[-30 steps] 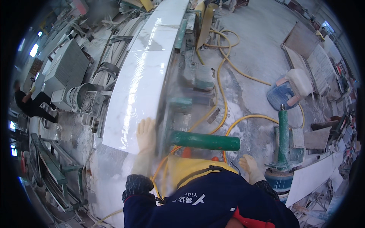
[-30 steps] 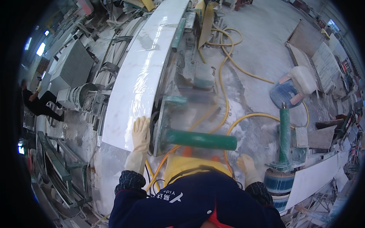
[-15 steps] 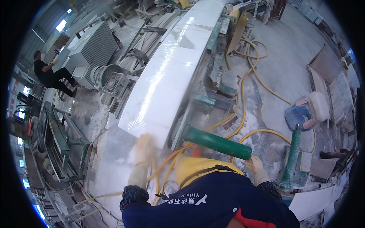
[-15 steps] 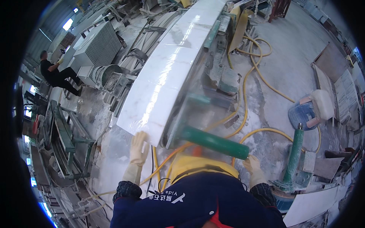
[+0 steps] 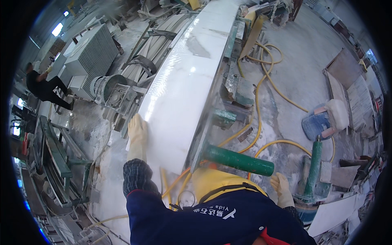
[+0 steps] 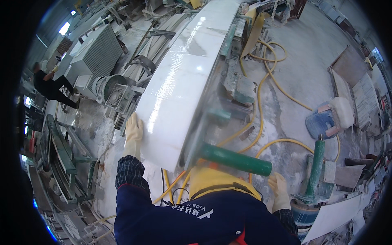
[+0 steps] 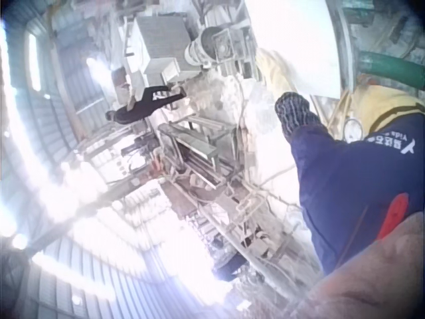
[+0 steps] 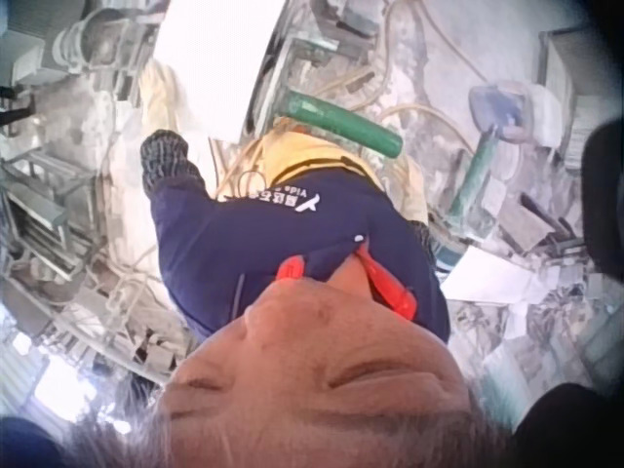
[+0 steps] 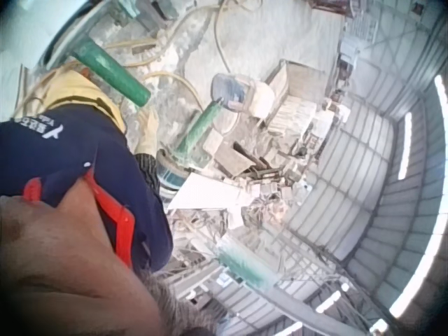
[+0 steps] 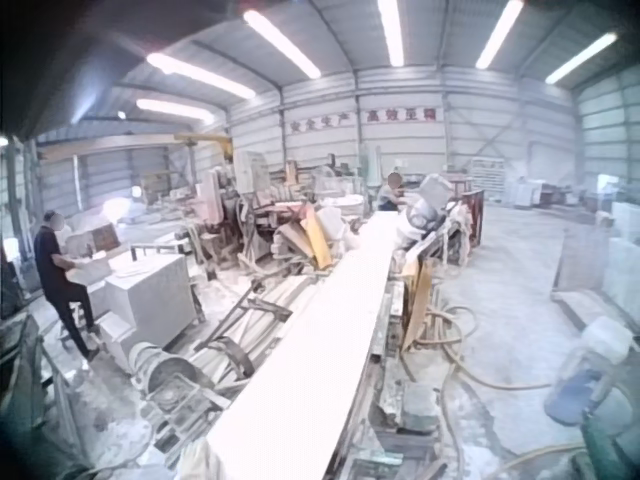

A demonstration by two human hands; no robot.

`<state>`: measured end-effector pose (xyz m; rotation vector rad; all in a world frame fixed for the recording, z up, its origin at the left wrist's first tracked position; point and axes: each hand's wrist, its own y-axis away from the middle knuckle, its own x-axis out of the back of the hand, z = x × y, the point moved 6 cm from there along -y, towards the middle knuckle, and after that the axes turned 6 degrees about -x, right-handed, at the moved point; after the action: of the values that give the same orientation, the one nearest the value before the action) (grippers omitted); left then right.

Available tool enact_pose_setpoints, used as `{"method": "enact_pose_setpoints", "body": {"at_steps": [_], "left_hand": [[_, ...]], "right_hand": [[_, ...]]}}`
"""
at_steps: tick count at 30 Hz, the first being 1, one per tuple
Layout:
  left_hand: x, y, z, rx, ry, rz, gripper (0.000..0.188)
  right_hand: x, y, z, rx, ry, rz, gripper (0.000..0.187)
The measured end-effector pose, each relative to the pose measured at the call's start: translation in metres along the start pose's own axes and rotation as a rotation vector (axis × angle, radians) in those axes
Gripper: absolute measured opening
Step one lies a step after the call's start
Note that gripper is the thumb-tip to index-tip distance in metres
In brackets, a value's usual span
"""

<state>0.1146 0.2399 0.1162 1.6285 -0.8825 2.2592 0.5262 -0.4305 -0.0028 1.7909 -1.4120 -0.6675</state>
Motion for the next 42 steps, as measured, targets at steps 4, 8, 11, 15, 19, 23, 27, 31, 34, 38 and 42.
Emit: {"method": "enact_pose_setpoints", "body": {"at_steps": [4, 8, 11, 15, 19, 23, 27, 31, 34, 38, 42], "left_hand": [[-0.014, -0.045, 0.011, -0.085, 0.026, 0.012, 0.051], [-0.022, -0.061, 0.014, -0.142, 0.059, 0.023, 0.050], [-0.018, -0.049, 0.006, -0.216, 0.037, 0.019, 0.050], [0.001, -0.009, -0.017, -0.327, -0.006, 0.022, 0.052], [0.027, 0.058, -0.041, -0.290, 0.004, -0.026, 0.053], [0.051, 0.124, -0.053, -0.206, -0.086, -0.042, 0.053], [0.058, 0.182, -0.046, 0.188, 0.092, 0.064, 0.049], [-0.031, 0.241, -0.005, 1.020, 1.365, 0.339, 0.053], [-0.098, 0.245, 0.027, 0.817, 1.205, 0.198, 0.053], [-0.120, 0.236, 0.044, 0.464, 0.751, -0.060, 0.055], [-0.098, 0.222, 0.072, 1.150, 1.584, 0.152, 0.067]], "right_hand": [[-0.011, 0.016, -0.019, 0.116, 0.062, 0.016, 0.033], [-0.049, 0.022, -0.054, 0.301, 0.150, -0.032, 0.036], [-0.094, 0.034, -0.087, 0.451, 0.198, -0.070, 0.037], [-0.176, 0.051, -0.121, 0.493, 0.300, -0.198, 0.037], [-0.275, 0.068, -0.117, 0.504, 0.460, -0.486, 0.035], [-0.364, 0.092, -0.094, 0.336, 0.507, -0.770, 0.035], [-0.430, 0.121, -0.079, 0.104, 0.388, -0.857, 0.037], [-0.466, 0.133, -0.067, -0.012, 0.383, -0.784, 0.036], [-0.475, 0.127, -0.061, -0.011, 0.327, -0.731, 0.035], [-0.480, 0.108, -0.054, 0.214, 0.307, -0.596, 0.035], [-0.487, 0.099, -0.036, 0.294, 0.196, -0.500, 0.034]]}}
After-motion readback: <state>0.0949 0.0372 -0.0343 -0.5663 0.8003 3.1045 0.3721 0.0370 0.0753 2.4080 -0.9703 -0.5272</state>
